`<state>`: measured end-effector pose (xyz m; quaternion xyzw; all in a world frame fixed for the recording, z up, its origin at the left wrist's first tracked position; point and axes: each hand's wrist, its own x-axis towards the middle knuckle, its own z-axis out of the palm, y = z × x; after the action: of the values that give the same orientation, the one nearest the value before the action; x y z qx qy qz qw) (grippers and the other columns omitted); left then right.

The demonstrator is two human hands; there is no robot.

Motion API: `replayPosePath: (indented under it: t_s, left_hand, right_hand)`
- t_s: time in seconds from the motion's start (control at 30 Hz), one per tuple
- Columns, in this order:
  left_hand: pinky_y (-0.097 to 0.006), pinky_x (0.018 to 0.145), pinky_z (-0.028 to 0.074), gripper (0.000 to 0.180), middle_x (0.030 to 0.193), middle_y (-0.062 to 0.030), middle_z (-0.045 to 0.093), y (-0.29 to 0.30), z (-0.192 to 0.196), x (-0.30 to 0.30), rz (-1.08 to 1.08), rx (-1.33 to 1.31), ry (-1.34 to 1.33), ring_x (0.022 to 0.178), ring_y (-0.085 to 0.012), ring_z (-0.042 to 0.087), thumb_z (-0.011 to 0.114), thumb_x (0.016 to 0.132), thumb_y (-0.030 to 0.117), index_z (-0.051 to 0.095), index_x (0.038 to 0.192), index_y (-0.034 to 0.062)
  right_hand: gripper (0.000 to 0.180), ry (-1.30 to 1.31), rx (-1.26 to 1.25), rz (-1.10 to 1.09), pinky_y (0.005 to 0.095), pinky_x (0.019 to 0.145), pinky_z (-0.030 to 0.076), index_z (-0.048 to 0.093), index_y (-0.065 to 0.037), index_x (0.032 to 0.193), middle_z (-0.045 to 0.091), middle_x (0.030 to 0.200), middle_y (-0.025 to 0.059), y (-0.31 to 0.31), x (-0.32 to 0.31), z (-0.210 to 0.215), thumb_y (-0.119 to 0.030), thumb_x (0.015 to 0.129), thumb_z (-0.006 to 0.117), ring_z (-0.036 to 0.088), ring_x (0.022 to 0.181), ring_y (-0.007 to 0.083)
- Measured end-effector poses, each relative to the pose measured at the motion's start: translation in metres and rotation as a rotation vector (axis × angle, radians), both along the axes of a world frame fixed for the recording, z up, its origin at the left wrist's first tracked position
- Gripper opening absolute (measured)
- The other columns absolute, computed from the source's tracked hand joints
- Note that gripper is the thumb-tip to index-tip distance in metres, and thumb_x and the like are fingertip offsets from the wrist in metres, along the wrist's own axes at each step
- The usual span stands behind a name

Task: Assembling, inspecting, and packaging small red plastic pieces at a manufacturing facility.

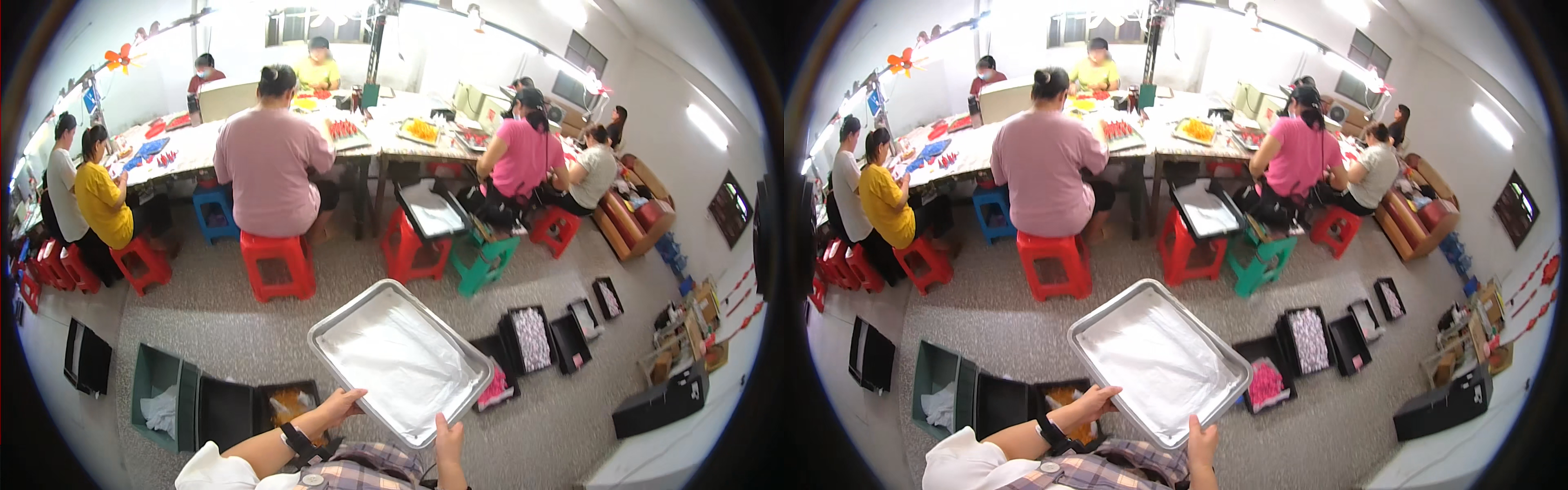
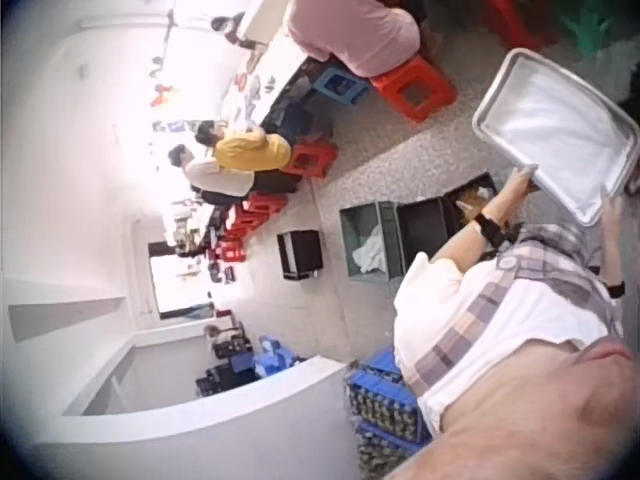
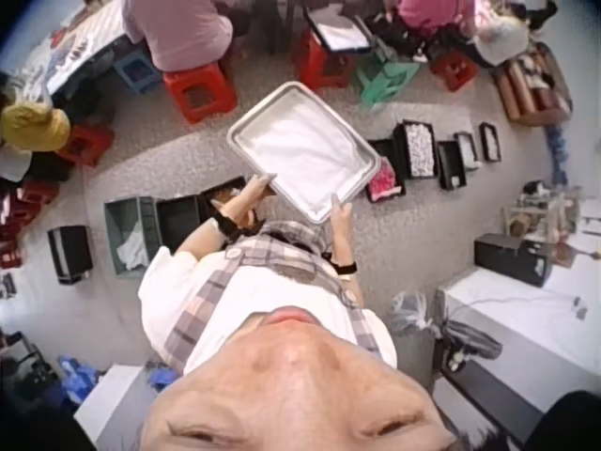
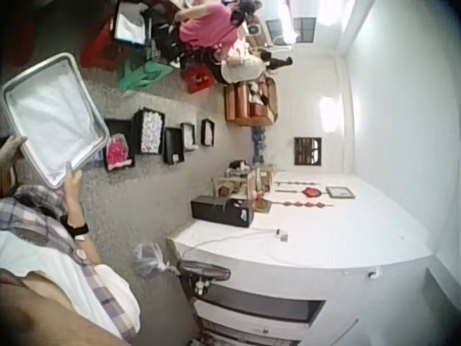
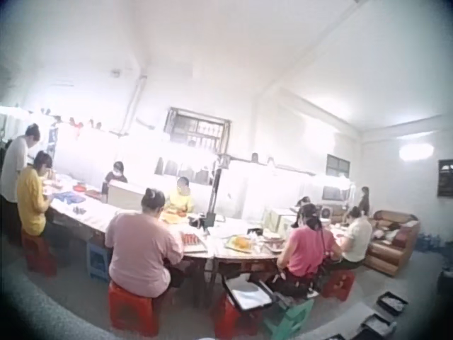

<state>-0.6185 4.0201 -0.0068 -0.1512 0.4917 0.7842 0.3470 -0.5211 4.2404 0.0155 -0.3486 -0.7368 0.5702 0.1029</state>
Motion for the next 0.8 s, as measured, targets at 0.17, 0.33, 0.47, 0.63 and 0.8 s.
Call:
replayPosePath:
  t_s: [0.17, 0.33, 0.47, 0.63, 0.8]
  left_hand:
    - [-0.039, 0.08, 0.045, 0.054, 0.105, -0.0199, 0.052, 0.025, 0.051, -0.132, -0.013, -0.38, 0.067, 0.093, -0.0252, 0.054, 0.054, 0.078, 0.031, 0.042, 0.113, -0.0092]
    - [-0.038, 0.08, 0.044, 0.057, 0.104, -0.0189, 0.052, 0.021, 0.067, -0.247, 0.164, -0.372, 0.163, 0.091, -0.0249, 0.055, 0.054, 0.075, 0.029, 0.041, 0.115, -0.0089]
    - [-0.037, 0.081, 0.044, 0.055, 0.102, -0.016, 0.054, 0.014, 0.078, -0.343, 0.128, -0.38, 0.129, 0.09, -0.0228, 0.056, 0.052, 0.075, 0.03, 0.043, 0.115, -0.0068]
    - [-0.036, 0.08, 0.045, 0.061, 0.101, -0.0128, 0.055, -0.011, 0.026, -0.501, 0.176, -0.233, 0.159, 0.09, -0.0217, 0.056, 0.049, 0.082, 0.047, 0.044, 0.116, -0.0034]
    - [-0.033, 0.075, 0.048, 0.058, 0.099, -0.0088, 0.056, -0.028, -0.007, -0.69, 0.378, -0.066, 0.057, 0.088, -0.0192, 0.056, 0.04, 0.086, 0.051, 0.041, 0.12, 0.0037]
  right_hand:
    - [0.045, 0.186, -0.356, 0.202, 0.0264, 0.05, 0.047, 0.048, -0.004, 0.109, 0.06, 0.088, 0.005, 0.093, -0.138, 0.023, -0.043, 0.086, 0.049, 0.057, 0.072, 0.0143]
    - [0.053, 0.047, -0.701, 0.478, 0.0261, 0.042, 0.044, 0.051, -0.007, 0.108, 0.06, 0.09, 0.0057, 0.156, -0.312, 0.046, -0.053, 0.083, 0.046, 0.059, 0.073, 0.0152]
    - [0.043, -0.073, -0.646, 0.64, 0.0258, 0.057, 0.046, 0.05, 0.0, 0.109, 0.06, 0.091, 0.0058, 0.151, -0.429, 0.029, -0.031, 0.08, 0.061, 0.058, 0.076, 0.0139]
    - [0.037, -0.027, -0.661, 0.654, 0.0272, 0.075, 0.044, 0.051, 0.004, 0.109, 0.059, 0.095, 0.0074, 0.122, -0.584, 0.011, -0.01, 0.076, 0.061, 0.057, 0.084, 0.0152]
    - [0.037, 0.107, -0.434, 0.45, 0.0285, 0.079, 0.041, 0.05, 0.005, 0.11, 0.058, 0.098, 0.0084, 0.111, -0.734, 0.004, -0.009, 0.077, 0.058, 0.054, 0.087, 0.0157]
